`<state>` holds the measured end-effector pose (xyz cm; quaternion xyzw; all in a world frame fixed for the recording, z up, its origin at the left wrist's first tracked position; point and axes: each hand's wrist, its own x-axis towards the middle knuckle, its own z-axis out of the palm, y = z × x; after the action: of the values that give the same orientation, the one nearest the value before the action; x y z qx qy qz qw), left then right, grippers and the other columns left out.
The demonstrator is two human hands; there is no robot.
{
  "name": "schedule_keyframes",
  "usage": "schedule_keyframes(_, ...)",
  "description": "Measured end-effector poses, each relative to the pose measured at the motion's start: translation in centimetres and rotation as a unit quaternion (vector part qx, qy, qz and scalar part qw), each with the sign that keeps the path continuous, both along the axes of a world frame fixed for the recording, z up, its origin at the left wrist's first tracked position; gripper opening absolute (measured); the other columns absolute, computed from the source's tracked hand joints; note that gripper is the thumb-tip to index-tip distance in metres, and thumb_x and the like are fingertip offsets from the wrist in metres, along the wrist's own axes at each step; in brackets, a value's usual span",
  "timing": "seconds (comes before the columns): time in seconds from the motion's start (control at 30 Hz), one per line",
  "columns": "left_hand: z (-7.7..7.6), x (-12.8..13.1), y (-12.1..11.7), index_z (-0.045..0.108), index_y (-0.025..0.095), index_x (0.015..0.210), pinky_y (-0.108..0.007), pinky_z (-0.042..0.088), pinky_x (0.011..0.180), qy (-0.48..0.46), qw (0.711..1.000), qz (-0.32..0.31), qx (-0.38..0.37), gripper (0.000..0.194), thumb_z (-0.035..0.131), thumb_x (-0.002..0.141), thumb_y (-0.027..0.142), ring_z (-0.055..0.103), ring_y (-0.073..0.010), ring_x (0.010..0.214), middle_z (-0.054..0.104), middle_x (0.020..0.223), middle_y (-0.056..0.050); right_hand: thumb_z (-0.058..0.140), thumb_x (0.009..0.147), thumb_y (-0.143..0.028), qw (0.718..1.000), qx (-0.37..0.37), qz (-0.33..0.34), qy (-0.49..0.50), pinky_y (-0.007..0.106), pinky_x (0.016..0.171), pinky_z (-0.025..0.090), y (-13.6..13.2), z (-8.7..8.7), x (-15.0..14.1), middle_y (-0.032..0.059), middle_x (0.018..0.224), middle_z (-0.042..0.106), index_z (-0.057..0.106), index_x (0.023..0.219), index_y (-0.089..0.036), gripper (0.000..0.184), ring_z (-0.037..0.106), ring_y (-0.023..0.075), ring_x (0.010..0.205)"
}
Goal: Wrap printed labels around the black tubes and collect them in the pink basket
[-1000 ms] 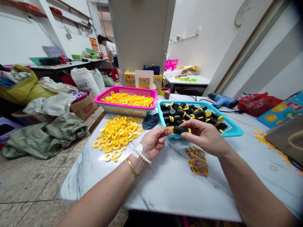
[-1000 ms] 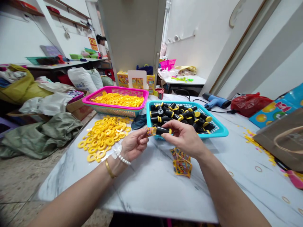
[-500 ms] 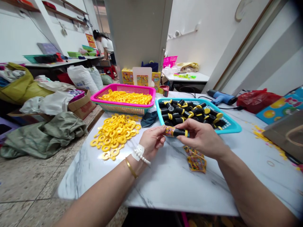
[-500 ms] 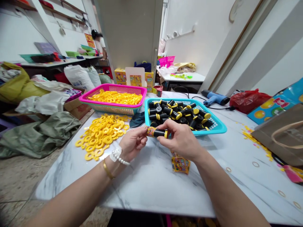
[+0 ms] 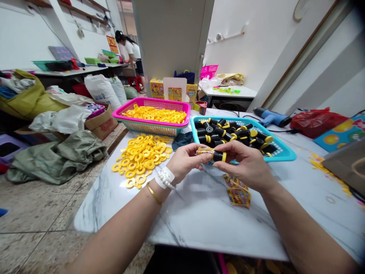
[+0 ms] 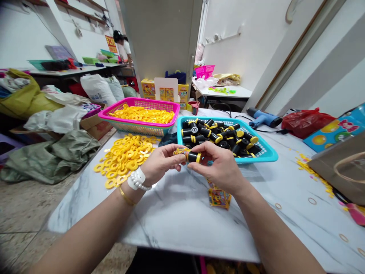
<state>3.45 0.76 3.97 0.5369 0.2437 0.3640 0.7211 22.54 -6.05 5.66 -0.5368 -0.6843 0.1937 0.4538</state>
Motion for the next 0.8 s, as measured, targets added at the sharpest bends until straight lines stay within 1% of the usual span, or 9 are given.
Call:
schedule_keyframes(0.1,-0.3,-0.2,0.4,0.071,0.011,0.085,-0.022,0.042,0.057,-0.007,1.000,-0.009,-0.012,0.041,0.089,0.063,0.040,0.055,-0.0085,0.059,0.064,0.074,-0.003,0.087,0.068,-0.034,0.991,-0.059,0.072,0.095,0.029,0.064,0.059,0.2,0.1,0.4,0.0038,0.091,0.073,0.072,0.103,-0.022,0.040,0.066,0.0151,0.070)
schedule_keyframes(0.17,-0.5,-0.2,0.6,0.072,0.011,0.082,-0.022,0.040,0.056,-0.006,1.000,-0.017,-0.024,0.041,0.089,0.063,0.044,0.053,-0.0080,0.056,0.061,0.068,-0.002,0.084,0.073,-0.035,0.974,-0.111,0.124,0.156,0.031,0.066,0.062,0.4,0.1,1.1,0.0045,0.087,0.074,0.072,0.109,-0.021,0.041,0.069,0.0164,0.070)
schedule_keyframes(0.23,-0.5,-0.3,0.6,0.072,0.010,0.079,-0.023,0.039,0.056,0.006,0.999,-0.038,-0.031,0.044,0.088,0.062,0.047,0.052,-0.0087,0.055,0.061,0.064,-0.002,0.080,0.078,-0.036,0.958,-0.152,0.155,0.187,0.033,0.065,0.064,0.6,0.0,1.8,0.0044,0.082,0.073,0.073,0.113,-0.021,0.038,0.070,0.0158,0.065)
schedule_keyframes(0.37,-0.6,-0.2,0.3,0.073,0.011,0.077,-0.023,0.039,0.056,0.013,0.996,-0.080,-0.035,0.045,0.089,0.060,0.050,0.052,-0.0090,0.055,0.062,0.065,-0.003,0.082,0.075,-0.037,0.938,-0.186,0.187,0.228,0.032,0.056,0.065,0.8,-0.4,2.0,0.0068,0.104,0.070,0.078,0.101,-0.022,0.030,0.070,0.0138,0.060)
schedule_keyframes(0.43,-0.6,-0.1,0.1,0.074,0.011,0.077,-0.023,0.038,0.056,0.011,0.995,-0.092,-0.038,0.046,0.089,0.060,0.051,0.052,-0.0088,0.055,0.062,0.065,-0.003,0.084,0.073,-0.034,0.932,-0.180,0.182,0.255,0.031,0.052,0.065,0.7,-0.5,1.7,0.0059,0.105,0.066,0.080,0.094,-0.023,0.024,0.069,0.0135,0.061)
schedule_keyframes(0.53,-0.8,-0.1,-0.1,0.075,0.010,0.077,-0.023,0.037,0.056,-0.007,0.992,-0.112,-0.060,0.046,0.089,0.060,0.051,0.051,-0.0085,0.056,0.062,0.066,-0.004,0.085,0.071,-0.031,0.935,-0.159,0.155,0.278,0.030,0.046,0.063,0.6,-0.6,1.3,0.0048,0.096,0.063,0.080,0.086,-0.022,0.018,0.068,0.0147,0.064)
schedule_keyframes(0.67,-1.1,0.3,-0.4,0.075,0.008,0.078,-0.023,0.037,0.056,-0.033,0.988,-0.116,-0.094,0.049,0.091,0.056,0.049,0.050,-0.0076,0.057,0.063,0.069,-0.005,0.087,0.068,-0.029,0.934,-0.146,0.144,0.292,0.030,0.046,0.062,0.8,-0.7,1.3,0.0031,0.093,0.063,0.080,0.078,-0.022,0.014,0.066,0.0135,0.060)
schedule_keyframes(0.73,-1.1,0.5,-0.5,0.073,0.008,0.077,-0.022,0.037,0.056,-0.043,0.990,-0.094,-0.100,0.050,0.092,0.055,0.048,0.050,-0.0073,0.057,0.063,0.070,-0.004,0.087,0.068,-0.030,0.930,-0.152,0.133,0.306,0.030,0.048,0.063,1.0,-0.8,1.1,0.0031,0.092,0.066,0.080,0.080,-0.022,0.017,0.068,0.0152,0.063)
schedule_keyframes(0.8,-0.8,0.6,-0.5,0.071,0.009,0.076,-0.022,0.038,0.057,-0.059,0.994,-0.042,-0.088,0.048,0.092,0.055,0.047,0.051,-0.0072,0.058,0.062,0.069,-0.002,0.086,0.071,-0.033,0.930,-0.152,0.093,0.323,0.031,0.055,0.065,1.1,-0.8,0.7,0.0036,0.088,0.071,0.080,0.085,-0.022,0.019,0.070,0.0162,0.065)
